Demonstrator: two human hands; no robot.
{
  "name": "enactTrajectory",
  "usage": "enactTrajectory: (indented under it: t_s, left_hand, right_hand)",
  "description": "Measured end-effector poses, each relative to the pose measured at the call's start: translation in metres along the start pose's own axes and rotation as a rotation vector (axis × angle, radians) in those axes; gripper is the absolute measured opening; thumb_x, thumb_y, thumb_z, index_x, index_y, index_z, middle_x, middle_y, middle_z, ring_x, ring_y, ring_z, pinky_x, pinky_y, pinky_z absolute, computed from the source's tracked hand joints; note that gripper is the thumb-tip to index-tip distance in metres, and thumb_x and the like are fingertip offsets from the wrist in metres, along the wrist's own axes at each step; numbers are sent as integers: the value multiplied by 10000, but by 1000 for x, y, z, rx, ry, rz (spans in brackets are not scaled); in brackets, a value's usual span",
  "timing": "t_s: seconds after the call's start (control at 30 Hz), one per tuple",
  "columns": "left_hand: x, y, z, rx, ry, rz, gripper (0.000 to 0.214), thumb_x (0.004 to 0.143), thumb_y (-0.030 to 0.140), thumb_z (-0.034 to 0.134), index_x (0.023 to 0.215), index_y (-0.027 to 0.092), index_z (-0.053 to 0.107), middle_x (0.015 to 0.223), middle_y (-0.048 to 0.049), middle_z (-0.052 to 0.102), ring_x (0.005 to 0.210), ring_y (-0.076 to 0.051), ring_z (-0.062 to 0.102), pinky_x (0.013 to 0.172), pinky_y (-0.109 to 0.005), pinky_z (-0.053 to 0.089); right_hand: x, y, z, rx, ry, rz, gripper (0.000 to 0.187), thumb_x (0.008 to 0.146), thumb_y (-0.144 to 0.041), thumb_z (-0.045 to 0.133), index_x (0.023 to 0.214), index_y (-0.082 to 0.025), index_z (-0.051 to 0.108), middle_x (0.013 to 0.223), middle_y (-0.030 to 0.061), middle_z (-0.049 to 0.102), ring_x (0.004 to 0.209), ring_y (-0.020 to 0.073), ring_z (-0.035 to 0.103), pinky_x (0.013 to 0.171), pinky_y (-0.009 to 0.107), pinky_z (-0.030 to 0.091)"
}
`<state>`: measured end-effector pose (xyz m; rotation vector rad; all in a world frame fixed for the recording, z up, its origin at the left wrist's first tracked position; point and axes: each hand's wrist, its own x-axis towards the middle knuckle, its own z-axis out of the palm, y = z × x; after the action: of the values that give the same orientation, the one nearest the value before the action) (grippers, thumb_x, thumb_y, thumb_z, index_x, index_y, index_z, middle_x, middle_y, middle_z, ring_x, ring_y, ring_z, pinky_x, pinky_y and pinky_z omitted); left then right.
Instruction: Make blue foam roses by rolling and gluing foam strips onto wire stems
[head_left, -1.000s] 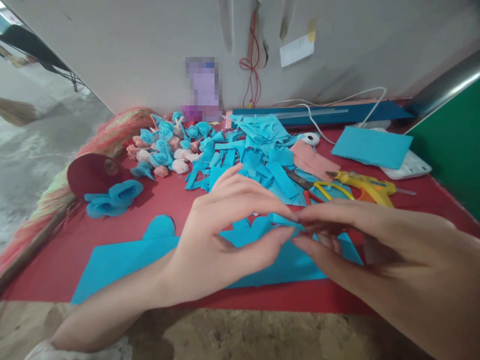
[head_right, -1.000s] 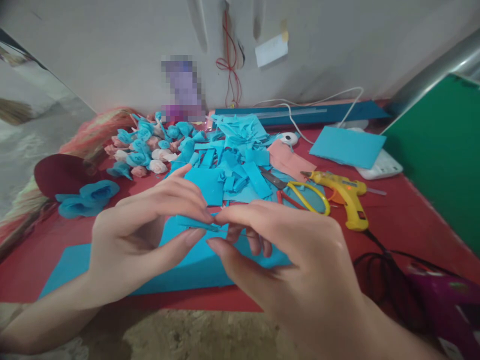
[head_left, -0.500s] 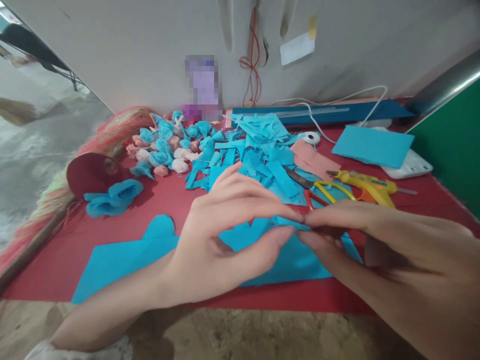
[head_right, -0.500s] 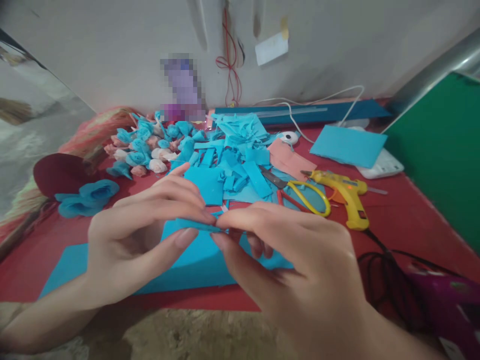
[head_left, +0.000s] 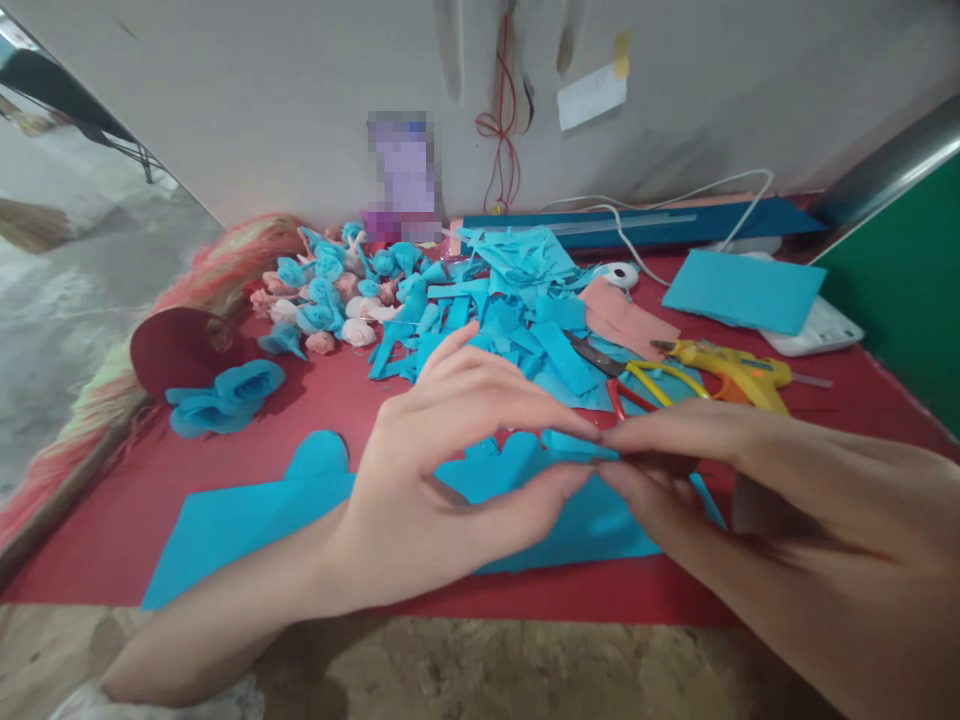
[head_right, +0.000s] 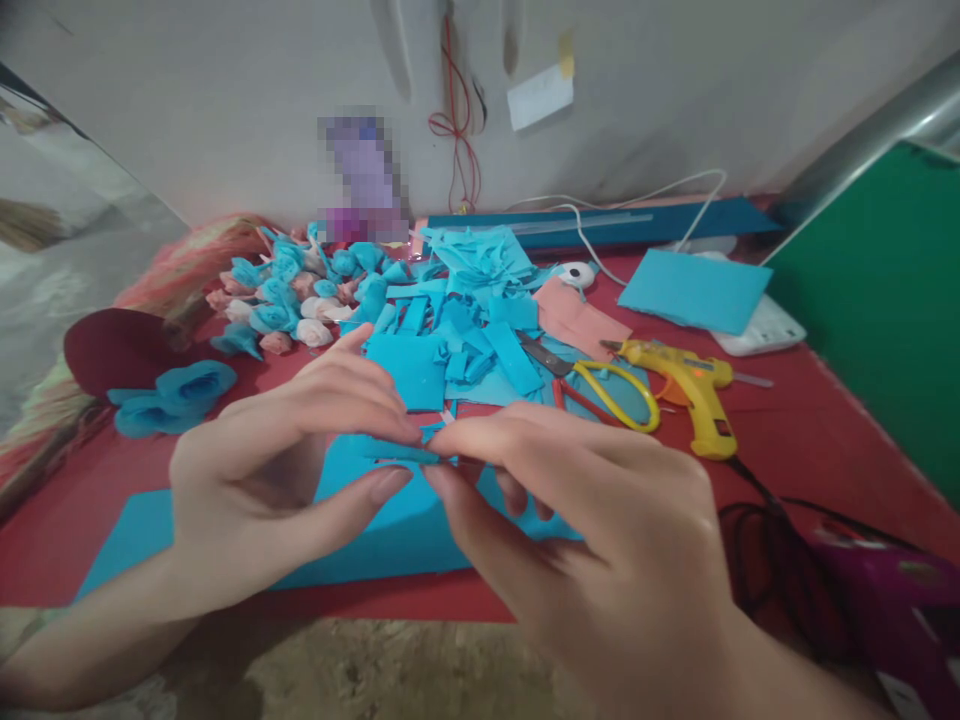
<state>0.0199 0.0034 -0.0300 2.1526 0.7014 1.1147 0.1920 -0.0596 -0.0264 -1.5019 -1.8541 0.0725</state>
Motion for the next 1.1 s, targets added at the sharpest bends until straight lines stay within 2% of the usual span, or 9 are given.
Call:
enactTrajectory:
  t_s: [0.2, 0.27, 0.37, 0.43, 0.57, 0.67, 0.77, 0.87, 1.1]
  left_hand:
    - [0, 1, 0, 9, -15, -3, 97, 745, 187, 647, 804, 257, 615, 794, 25, 715, 703, -158, 616, 955, -467, 389]
    - [0, 0, 0, 8, -13, 7, 98, 745, 174, 644, 799, 251, 614, 788, 26, 713, 707, -151, 615, 1013, -469, 346]
    - [1, -2, 2, -17, 1, 15, 90, 744, 167, 643, 788, 242, 618, 775, 20, 703, 706, -144, 605, 1028, -449, 333]
    - [0, -3, 3, -55, 15, -7, 70, 744, 181, 647, 777, 237, 623, 745, 14, 685, 691, -144, 591, 1012, -440, 342]
    - [-1, -4, 4, -147, 22, -102, 53, 749, 176, 644, 767, 220, 623, 691, 14, 654, 666, -138, 556, 977, -413, 352]
    - [-1, -3, 5, -238, 33, -196, 42, 758, 180, 639, 768, 214, 616, 694, 12, 647, 694, -138, 549, 815, -334, 445]
    - [0, -1, 4, -345, 29, -313, 35, 753, 195, 644, 755, 203, 610, 714, 3, 632, 692, -134, 569, 630, -268, 478]
    - [1, 0, 4, -394, 21, -388, 53, 744, 203, 647, 730, 191, 597, 683, 6, 612, 649, -124, 557, 568, -247, 476]
    - [0, 1, 4, -413, 27, -420, 80, 734, 205, 641, 703, 176, 573, 670, 6, 598, 641, -116, 519, 593, -252, 463]
  right_hand:
    - [-2, -4, 12, 60, 241, -11, 81, 804, -313, 628, 735, -290, 664, 652, -67, 678, 450, 64, 561, 492, 151, 475]
    - [-3, 0, 14, 79, 250, -37, 89, 792, -318, 647, 716, -273, 656, 659, -75, 679, 447, 51, 550, 496, 133, 470]
    - [-3, 4, 14, 180, 155, -39, 100, 823, -326, 599, 743, -286, 644, 628, -76, 664, 420, 61, 531, 479, 150, 484]
    - [-1, 3, 12, 302, 65, 9, 75, 818, -263, 583, 794, -318, 629, 603, -90, 646, 409, 66, 526, 465, 153, 496]
    - [8, 1, 9, 570, -65, 173, 174, 727, -194, 628, 798, -352, 647, 616, -118, 671, 445, 68, 582, 447, 117, 515]
    - [15, 0, 7, 692, -170, 269, 239, 691, -166, 629, 778, -377, 696, 592, -120, 687, 461, 79, 625, 433, 93, 513]
    - [15, 3, 7, 741, -274, 285, 208, 751, -194, 590, 708, -361, 705, 526, -96, 659, 400, 72, 592, 367, 77, 468]
    - [11, 5, 12, 781, -294, 279, 191, 811, -252, 577, 667, -323, 680, 531, -75, 647, 386, 61, 571, 379, 69, 467]
    - [8, 6, 17, 838, -293, 285, 156, 808, -281, 612, 800, -400, 712, 544, -82, 666, 416, 72, 603, 442, 83, 520]
